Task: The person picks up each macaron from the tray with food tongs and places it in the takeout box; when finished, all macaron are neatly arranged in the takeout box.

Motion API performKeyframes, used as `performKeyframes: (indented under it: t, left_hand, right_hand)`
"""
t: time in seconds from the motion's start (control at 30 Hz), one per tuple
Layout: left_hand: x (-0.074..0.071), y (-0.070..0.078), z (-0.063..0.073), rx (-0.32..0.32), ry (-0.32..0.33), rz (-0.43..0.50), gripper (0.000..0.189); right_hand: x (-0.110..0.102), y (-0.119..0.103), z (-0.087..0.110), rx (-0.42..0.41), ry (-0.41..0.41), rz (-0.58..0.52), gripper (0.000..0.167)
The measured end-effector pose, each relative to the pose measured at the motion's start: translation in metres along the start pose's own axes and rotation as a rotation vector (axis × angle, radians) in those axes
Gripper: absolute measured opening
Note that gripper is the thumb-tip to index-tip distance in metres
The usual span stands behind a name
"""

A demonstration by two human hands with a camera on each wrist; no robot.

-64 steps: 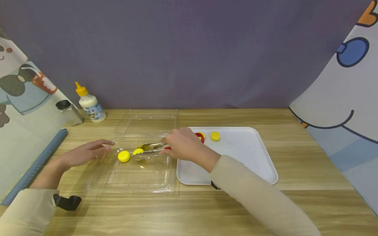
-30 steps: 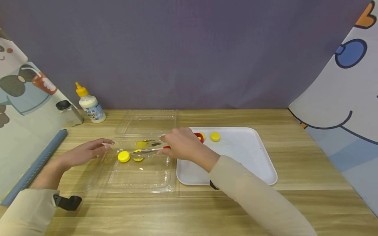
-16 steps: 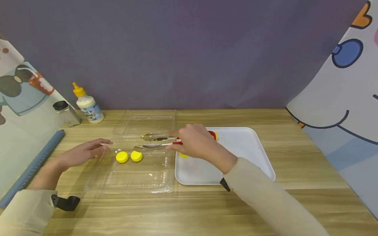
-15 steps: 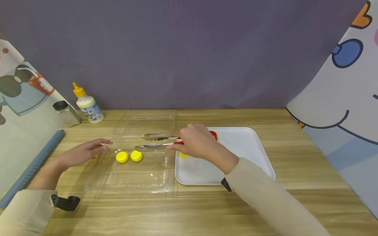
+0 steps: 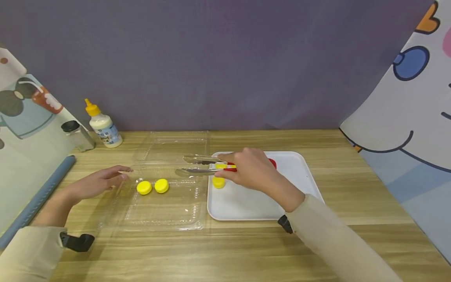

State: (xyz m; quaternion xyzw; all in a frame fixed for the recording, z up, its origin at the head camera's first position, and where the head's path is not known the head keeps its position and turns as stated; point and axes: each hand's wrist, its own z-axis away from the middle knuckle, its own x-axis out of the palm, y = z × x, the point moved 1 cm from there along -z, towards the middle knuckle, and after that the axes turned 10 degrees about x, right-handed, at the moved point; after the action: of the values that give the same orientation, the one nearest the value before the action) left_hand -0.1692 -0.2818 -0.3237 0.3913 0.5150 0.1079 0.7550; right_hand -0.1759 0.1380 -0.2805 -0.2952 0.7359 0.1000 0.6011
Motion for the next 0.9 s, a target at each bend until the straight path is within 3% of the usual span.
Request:
performKeyframes:
  t: [0.37, 0.9]
  left_hand:
    - [0.001, 0.002, 0.0, -0.003, -0.004, 0.004, 0.053]
    - [-0.001, 0.002, 0.0, -0.018, -0.021, -0.005, 0.054]
  right_hand:
    - [-0.004, 0.022, 0.02, 0.051, 0.022, -0.013, 0.047]
    - [-0.003, 0.05, 0.048, 0.14, 0.008, 0.05, 0.043]
